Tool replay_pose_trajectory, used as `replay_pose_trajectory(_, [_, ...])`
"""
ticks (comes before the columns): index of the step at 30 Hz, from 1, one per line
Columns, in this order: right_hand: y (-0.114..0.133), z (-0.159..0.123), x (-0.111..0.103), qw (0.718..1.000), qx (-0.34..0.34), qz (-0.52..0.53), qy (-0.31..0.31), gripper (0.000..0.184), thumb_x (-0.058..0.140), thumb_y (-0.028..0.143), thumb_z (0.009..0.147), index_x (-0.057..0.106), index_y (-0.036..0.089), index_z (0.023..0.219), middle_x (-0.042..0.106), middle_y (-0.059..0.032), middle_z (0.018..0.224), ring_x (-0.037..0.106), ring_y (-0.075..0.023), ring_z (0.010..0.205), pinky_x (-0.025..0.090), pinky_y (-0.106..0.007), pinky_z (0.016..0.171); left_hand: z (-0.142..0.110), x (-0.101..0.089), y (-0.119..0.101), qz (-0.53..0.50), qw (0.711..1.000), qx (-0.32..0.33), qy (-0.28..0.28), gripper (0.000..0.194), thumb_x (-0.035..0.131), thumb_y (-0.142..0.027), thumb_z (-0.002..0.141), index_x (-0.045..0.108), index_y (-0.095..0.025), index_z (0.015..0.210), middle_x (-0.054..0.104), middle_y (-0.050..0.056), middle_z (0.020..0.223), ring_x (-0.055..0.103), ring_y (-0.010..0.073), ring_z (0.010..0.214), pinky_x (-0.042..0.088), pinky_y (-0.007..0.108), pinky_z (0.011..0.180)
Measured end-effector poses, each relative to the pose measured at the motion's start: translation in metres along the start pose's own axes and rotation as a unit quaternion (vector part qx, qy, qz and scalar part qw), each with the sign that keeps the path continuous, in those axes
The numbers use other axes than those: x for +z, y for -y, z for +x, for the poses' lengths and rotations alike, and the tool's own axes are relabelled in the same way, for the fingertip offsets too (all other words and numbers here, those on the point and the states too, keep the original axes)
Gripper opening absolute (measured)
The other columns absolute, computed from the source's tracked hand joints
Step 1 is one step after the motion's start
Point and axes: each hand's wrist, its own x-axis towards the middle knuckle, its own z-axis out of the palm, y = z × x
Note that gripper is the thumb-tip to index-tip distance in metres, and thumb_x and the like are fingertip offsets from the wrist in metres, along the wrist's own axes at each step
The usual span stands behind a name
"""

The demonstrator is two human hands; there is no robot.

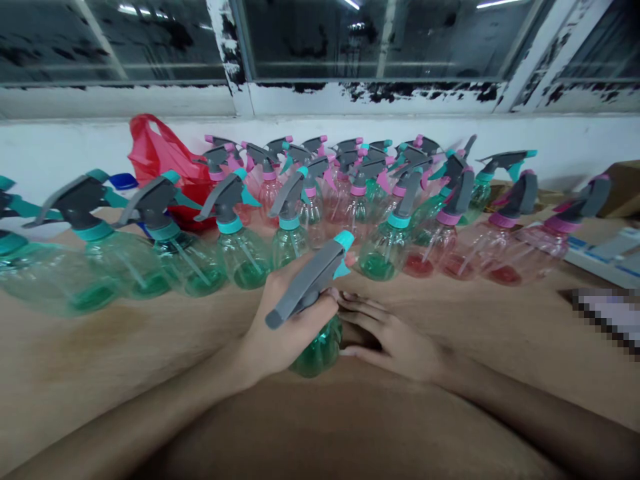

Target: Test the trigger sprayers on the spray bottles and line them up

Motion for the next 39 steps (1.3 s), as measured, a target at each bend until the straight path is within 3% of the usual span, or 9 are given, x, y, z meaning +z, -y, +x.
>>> replay_pose_trajectory(12, [0.000, 0.000, 0.001, 1.000, -0.005, 0.015, -0.012, 0.061, 0.047, 0.052, 0.085, 0.039, 0.019, 0.135, 0.042, -0.0096, 0.140, 0.033, -0.0221, 0.131, 0.030, -0.044, 0.108, 0.001, 0.000, 0.002, -0.022, 1.000, 0.017, 0.001, 0.010, 0.050, -0.015, 0.072, 0.053, -0.024, 0.072, 0.054, -0.004, 0.067, 0.054, 0.0132, 0.059, 0.046, 0.025, 0.056])
replay_pose_trajectory(18, [0.000, 0.000, 0.001, 1.000, -0.005, 0.015, -0.011, 0.060, 0.047, 0.052, 0.085, 0.040, 0.018, 0.134, 0.041, -0.0095, 0.140, 0.033, -0.0220, 0.131, 0.030, -0.044, 0.108, 0.000, 0.001, 0.004, -0.018, 1.000, 0.005, 0.014, 0.015, 0.047, -0.015, 0.070, 0.055, -0.025, 0.078, 0.056, -0.004, 0.069, 0.054, 0.0135, 0.057, 0.047, 0.027, 0.055])
replay_pose_trajectory(23, [0.000, -0.001, 0.002, 1.000, 0.002, 0.015, -0.013, 0.060, 0.048, 0.051, 0.085, 0.041, 0.017, 0.133, 0.042, -0.0101, 0.139, 0.032, -0.0216, 0.132, 0.030, -0.044, 0.109, 0.003, -0.003, 0.001, -0.008, 0.999, 0.019, 0.035, 0.015, 0.045, -0.013, 0.069, 0.054, -0.024, 0.073, 0.059, -0.003, 0.073, 0.059, 0.0154, 0.065, 0.048, 0.027, 0.060])
replay_pose_trajectory(31, [-0.003, -0.001, 0.005, 0.999, -0.013, 0.024, -0.031, 0.057, 0.049, 0.050, 0.085, 0.040, 0.021, 0.134, 0.043, -0.0079, 0.139, 0.034, -0.0225, 0.131, 0.031, -0.046, 0.107, 0.004, -0.006, -0.004, -0.019, 0.998, 0.031, 0.055, 0.029, 0.046, -0.009, 0.069, 0.058, -0.027, 0.088, 0.061, -0.004, 0.080, 0.061, 0.0154, 0.074, 0.049, 0.026, 0.067])
replay_pose_trajectory(39, [-0.004, -0.001, 0.005, 1.000, -0.010, 0.017, -0.022, 0.059, 0.048, 0.051, 0.085, 0.040, 0.019, 0.134, 0.042, -0.0090, 0.140, 0.033, -0.0215, 0.131, 0.029, -0.045, 0.108, 0.005, -0.009, -0.006, 0.000, 0.997, 0.045, 0.059, 0.021, 0.044, -0.009, 0.068, 0.057, -0.025, 0.072, 0.057, -0.003, 0.070, 0.055, 0.0138, 0.065, 0.047, 0.024, 0.065])
